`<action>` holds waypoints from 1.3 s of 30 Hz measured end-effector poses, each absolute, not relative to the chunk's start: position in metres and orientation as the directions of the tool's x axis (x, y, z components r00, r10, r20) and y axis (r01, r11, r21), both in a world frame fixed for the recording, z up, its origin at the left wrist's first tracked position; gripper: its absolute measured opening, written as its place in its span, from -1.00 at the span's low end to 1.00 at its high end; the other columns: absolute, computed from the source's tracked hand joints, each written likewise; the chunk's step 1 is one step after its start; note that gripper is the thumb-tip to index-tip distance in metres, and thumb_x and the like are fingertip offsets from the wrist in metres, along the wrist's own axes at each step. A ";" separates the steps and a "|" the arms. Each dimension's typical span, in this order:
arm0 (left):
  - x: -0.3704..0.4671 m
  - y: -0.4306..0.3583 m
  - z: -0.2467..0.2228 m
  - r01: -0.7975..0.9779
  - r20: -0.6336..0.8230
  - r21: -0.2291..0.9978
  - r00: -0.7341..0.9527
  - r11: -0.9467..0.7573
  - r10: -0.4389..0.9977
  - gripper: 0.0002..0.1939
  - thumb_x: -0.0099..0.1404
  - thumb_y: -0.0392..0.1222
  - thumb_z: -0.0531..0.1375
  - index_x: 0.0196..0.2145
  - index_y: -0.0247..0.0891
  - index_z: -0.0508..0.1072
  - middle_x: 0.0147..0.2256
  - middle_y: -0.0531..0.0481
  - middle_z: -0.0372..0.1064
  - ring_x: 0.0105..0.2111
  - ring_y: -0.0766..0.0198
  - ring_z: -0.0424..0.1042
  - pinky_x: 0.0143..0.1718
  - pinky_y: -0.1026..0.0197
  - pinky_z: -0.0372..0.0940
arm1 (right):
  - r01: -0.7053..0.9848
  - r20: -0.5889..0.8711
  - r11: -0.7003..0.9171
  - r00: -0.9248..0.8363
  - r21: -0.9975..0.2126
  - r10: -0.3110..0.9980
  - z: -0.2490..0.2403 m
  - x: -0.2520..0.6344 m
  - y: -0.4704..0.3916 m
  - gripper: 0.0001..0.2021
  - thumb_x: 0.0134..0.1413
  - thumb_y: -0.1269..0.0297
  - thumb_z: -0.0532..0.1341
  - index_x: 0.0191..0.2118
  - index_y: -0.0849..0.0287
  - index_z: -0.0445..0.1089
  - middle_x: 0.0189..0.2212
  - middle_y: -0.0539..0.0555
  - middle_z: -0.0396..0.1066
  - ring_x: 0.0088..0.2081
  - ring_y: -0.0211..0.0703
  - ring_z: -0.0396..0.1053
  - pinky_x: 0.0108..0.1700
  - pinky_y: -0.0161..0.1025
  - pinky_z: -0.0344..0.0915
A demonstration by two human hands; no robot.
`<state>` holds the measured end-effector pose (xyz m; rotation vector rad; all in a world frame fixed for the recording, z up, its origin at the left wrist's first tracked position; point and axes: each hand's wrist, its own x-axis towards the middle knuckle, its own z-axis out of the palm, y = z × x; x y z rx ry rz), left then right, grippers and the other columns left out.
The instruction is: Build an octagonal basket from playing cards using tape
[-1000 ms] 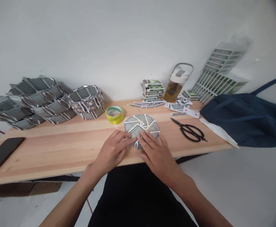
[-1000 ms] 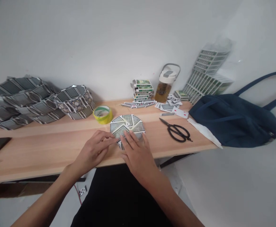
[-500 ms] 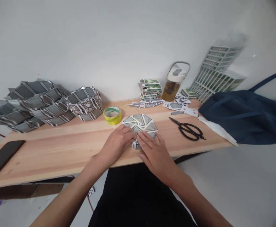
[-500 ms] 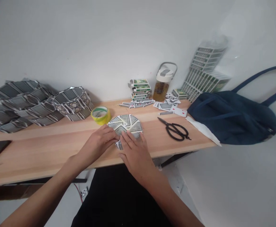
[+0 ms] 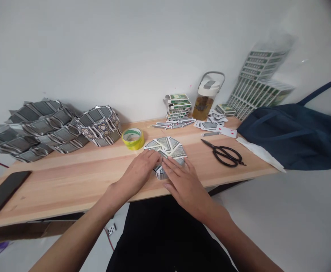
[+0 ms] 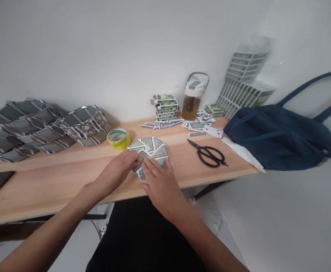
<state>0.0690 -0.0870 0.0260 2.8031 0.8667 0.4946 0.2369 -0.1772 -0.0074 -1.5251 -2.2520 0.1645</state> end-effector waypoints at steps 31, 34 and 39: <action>0.070 -0.072 0.040 0.412 0.160 0.496 0.822 -0.765 0.546 -0.80 0.35 -0.39 -0.04 -0.44 -0.24 0.15 -0.44 0.10 0.16 -0.44 0.34 0.13 -0.41 0.27 0.05 | 0.976 0.007 -0.043 0.046 -0.216 0.999 -0.005 0.423 -0.147 -0.84 0.04 0.18 0.11 -0.49 0.07 0.18 -0.51 0.07 0.39 -0.47 -0.08 0.34 -0.44 -0.19 0.17; 0.069 -0.072 0.038 0.405 0.169 0.496 0.822 -0.768 0.543 -0.81 0.35 -0.38 -0.04 -0.44 -0.24 0.17 -0.43 0.10 0.17 -0.43 0.34 0.15 -0.40 0.26 0.06 | 0.931 0.038 0.105 -0.098 -0.350 0.994 0.006 0.399 -0.162 -0.79 0.17 0.11 0.02 -0.30 0.09 0.30 -0.35 0.07 0.47 -0.32 -0.04 0.42 -0.32 -0.19 0.23; 0.069 -0.073 0.037 0.397 0.199 0.484 0.818 -0.779 0.540 -0.81 0.34 -0.38 -0.04 -0.42 -0.24 0.21 -0.42 0.08 0.20 -0.43 0.32 0.16 -0.40 0.25 0.08 | 0.917 -0.001 0.301 -0.312 -0.260 0.950 0.020 0.357 -0.170 -0.79 0.21 0.15 0.04 -0.26 0.11 0.34 -0.33 0.05 0.48 -0.36 -0.12 0.40 -0.25 -0.17 0.16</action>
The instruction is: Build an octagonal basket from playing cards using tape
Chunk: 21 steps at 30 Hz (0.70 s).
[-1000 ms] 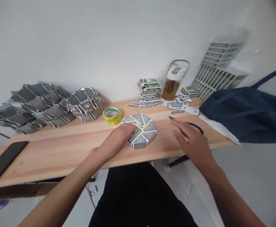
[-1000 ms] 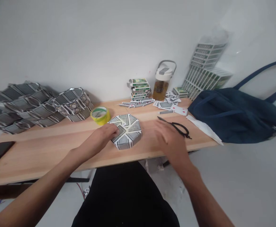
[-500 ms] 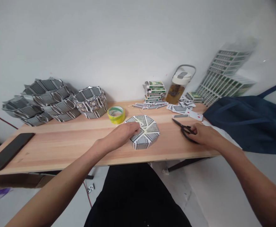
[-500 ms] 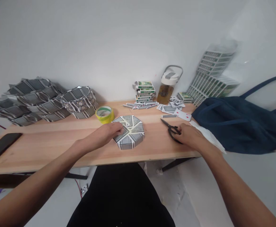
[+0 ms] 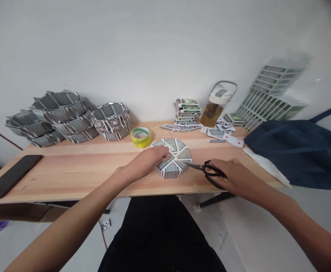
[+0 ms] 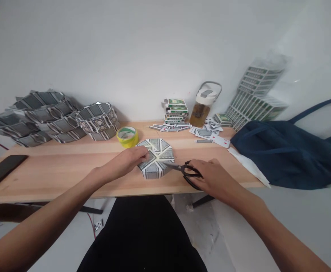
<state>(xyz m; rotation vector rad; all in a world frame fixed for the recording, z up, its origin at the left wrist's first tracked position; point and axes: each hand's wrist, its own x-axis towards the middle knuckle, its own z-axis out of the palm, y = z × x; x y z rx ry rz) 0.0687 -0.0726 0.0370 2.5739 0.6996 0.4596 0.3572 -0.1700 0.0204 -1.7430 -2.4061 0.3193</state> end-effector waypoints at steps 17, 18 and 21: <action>0.066 -0.070 0.029 0.400 0.246 0.446 0.805 -0.801 0.539 -0.85 0.33 -0.37 -0.02 -0.41 -0.24 0.21 -0.40 0.07 0.22 -0.40 0.31 0.19 -0.37 0.26 0.09 | 0.887 -0.066 0.439 -0.434 0.142 0.899 0.069 0.295 -0.159 -0.80 0.18 0.15 0.15 -0.32 0.12 0.45 -0.33 0.09 0.48 -0.34 -0.09 0.40 -0.40 -0.20 -0.02; 0.066 -0.070 0.028 0.401 0.250 0.443 0.804 -0.802 0.540 -0.85 0.33 -0.37 -0.02 -0.40 -0.24 0.22 -0.40 0.07 0.23 -0.39 0.31 0.20 -0.37 0.26 0.09 | 0.888 -0.064 0.439 -0.434 0.140 0.899 0.067 0.294 -0.158 -0.79 0.19 0.13 0.15 -0.32 0.13 0.45 -0.34 0.09 0.49 -0.35 -0.10 0.41 -0.40 -0.20 -0.02; 0.066 -0.069 0.028 0.398 0.253 0.444 0.804 -0.803 0.538 -0.85 0.33 -0.36 -0.02 -0.40 -0.24 0.22 -0.40 0.07 0.23 -0.39 0.31 0.20 -0.36 0.26 0.10 | 0.897 -0.087 0.427 -0.419 0.117 0.904 0.065 0.291 -0.155 -0.75 0.21 0.09 0.12 -0.33 0.11 0.46 -0.36 0.08 0.50 -0.39 -0.13 0.41 -0.43 -0.21 -0.03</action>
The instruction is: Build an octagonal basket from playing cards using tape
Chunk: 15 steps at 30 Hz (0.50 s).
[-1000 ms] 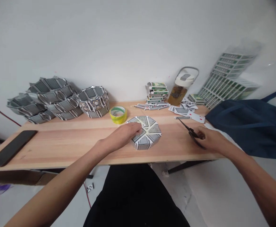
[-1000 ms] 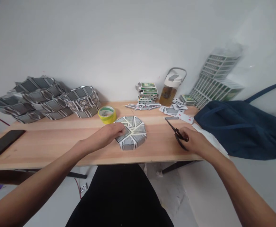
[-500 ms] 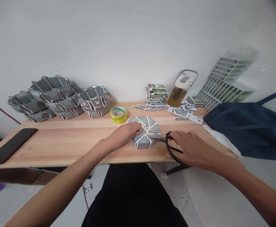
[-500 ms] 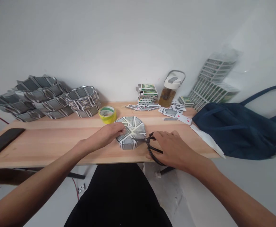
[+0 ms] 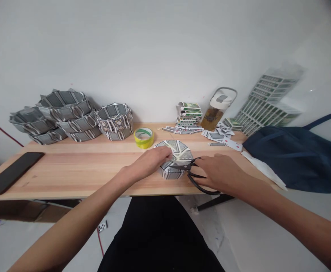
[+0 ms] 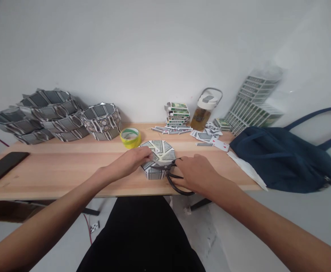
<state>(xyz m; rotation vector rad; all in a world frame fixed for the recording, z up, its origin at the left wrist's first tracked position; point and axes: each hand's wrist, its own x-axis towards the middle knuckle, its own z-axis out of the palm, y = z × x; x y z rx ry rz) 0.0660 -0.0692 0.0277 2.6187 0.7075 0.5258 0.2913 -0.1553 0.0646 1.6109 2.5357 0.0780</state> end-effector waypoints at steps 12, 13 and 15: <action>0.066 -0.069 0.027 0.403 0.252 0.467 0.793 -0.787 0.555 -0.88 0.32 -0.34 -0.01 -0.39 -0.24 0.22 -0.39 0.07 0.24 -0.38 0.30 0.21 -0.37 0.26 0.08 | 0.906 -0.173 0.404 -0.381 0.128 0.908 0.060 0.287 -0.151 -0.63 0.26 -0.02 0.04 -0.31 0.10 0.46 -0.44 0.08 0.48 -0.40 -0.10 0.43 -0.48 -0.21 -0.07; 0.066 -0.069 0.027 0.402 0.252 0.467 0.793 -0.788 0.554 -0.88 0.33 -0.34 -0.01 -0.39 -0.24 0.22 -0.38 0.07 0.24 -0.37 0.30 0.21 -0.37 0.26 0.08 | 0.908 -0.166 0.397 -0.374 0.135 0.913 0.059 0.287 -0.151 -0.62 0.26 -0.04 0.04 -0.32 0.09 0.46 -0.46 0.08 0.48 -0.42 -0.10 0.43 -0.49 -0.21 -0.10; 0.066 -0.069 0.027 0.404 0.253 0.466 0.792 -0.788 0.556 -0.87 0.33 -0.33 -0.01 -0.39 -0.23 0.20 -0.39 0.07 0.23 -0.39 0.31 0.20 -0.38 0.26 0.07 | 0.909 -0.171 0.387 -0.361 0.155 0.917 0.058 0.286 -0.150 -0.61 0.24 -0.05 0.05 -0.34 0.11 0.45 -0.47 0.08 0.49 -0.43 -0.10 0.44 -0.50 -0.21 -0.13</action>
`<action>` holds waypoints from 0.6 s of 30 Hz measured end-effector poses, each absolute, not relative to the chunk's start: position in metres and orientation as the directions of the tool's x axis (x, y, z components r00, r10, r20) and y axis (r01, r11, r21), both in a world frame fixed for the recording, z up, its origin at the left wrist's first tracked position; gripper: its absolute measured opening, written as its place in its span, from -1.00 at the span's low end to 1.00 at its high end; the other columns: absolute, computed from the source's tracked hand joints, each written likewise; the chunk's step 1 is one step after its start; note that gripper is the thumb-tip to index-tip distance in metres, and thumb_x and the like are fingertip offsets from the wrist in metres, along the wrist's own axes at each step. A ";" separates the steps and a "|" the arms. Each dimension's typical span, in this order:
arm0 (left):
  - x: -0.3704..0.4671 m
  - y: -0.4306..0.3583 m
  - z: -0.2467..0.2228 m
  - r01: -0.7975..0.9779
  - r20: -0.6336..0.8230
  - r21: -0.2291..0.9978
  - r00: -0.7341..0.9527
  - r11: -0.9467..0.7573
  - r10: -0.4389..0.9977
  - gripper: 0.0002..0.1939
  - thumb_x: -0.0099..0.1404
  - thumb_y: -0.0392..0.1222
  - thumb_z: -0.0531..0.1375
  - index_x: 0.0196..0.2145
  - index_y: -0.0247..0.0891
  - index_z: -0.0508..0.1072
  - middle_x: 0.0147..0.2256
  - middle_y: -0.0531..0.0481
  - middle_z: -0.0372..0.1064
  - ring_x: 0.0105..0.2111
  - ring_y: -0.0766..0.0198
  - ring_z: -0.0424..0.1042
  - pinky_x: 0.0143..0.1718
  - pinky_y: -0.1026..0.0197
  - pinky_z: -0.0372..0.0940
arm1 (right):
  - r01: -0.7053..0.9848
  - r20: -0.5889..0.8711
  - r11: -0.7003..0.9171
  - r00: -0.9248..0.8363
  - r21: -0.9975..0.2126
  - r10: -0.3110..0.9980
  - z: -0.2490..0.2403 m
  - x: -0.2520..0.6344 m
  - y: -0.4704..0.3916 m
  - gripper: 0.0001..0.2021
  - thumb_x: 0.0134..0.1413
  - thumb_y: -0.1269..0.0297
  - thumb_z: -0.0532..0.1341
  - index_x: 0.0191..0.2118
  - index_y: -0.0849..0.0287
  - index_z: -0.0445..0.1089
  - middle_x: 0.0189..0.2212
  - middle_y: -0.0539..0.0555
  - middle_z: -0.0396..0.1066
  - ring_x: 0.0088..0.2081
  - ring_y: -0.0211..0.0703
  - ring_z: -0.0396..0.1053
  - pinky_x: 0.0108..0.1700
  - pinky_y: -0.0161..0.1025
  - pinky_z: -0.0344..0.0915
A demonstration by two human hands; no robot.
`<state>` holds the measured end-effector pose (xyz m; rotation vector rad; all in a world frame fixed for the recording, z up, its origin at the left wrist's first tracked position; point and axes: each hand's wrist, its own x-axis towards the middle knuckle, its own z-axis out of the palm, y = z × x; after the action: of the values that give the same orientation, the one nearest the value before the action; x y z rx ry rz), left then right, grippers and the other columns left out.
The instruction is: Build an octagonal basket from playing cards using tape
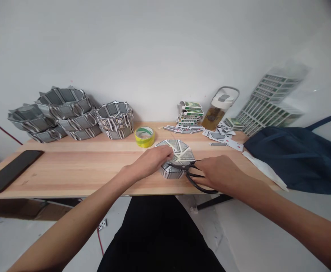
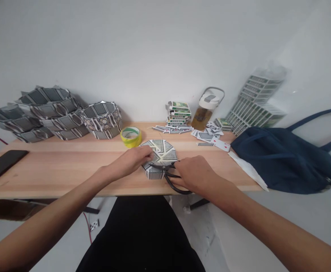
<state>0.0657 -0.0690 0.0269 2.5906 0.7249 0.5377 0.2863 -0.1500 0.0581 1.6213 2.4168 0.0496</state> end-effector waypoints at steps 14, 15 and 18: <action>0.064 -0.070 0.030 0.385 0.270 0.550 0.758 -0.742 0.593 -0.87 0.32 -0.36 -0.03 -0.39 -0.24 0.21 -0.41 0.07 0.21 -0.42 0.31 0.17 -0.37 0.27 0.09 | 0.906 -0.200 0.373 -0.335 0.201 0.921 0.063 0.283 -0.152 -0.68 0.23 0.04 0.11 -0.31 0.15 0.46 -0.42 0.14 0.55 -0.38 0.01 0.50 -0.51 -0.21 -0.13; 0.064 -0.069 0.030 0.384 0.272 0.555 0.754 -0.738 0.597 -0.88 0.32 -0.36 -0.02 -0.38 -0.24 0.22 -0.41 0.07 0.22 -0.41 0.31 0.18 -0.37 0.27 0.10 | 0.906 -0.188 0.376 -0.342 0.193 0.921 0.063 0.282 -0.154 -0.68 0.22 0.03 0.11 -0.32 0.14 0.46 -0.43 0.14 0.54 -0.39 0.00 0.49 -0.51 -0.21 -0.12; 0.063 -0.070 0.032 0.395 0.263 0.573 0.741 -0.718 0.617 -0.88 0.35 -0.31 -0.03 -0.34 -0.25 0.25 -0.38 0.04 0.28 -0.38 0.30 0.24 -0.33 0.25 0.16 | 0.894 -0.147 0.413 -0.391 0.174 0.909 0.059 0.283 -0.162 -0.70 0.18 0.02 0.15 -0.34 0.14 0.46 -0.46 0.11 0.53 -0.43 -0.04 0.48 -0.49 -0.21 -0.09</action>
<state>0.0632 -0.0700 0.0317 2.4510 0.7666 0.6104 0.2825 -0.1616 0.0595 1.5898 2.4494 0.0976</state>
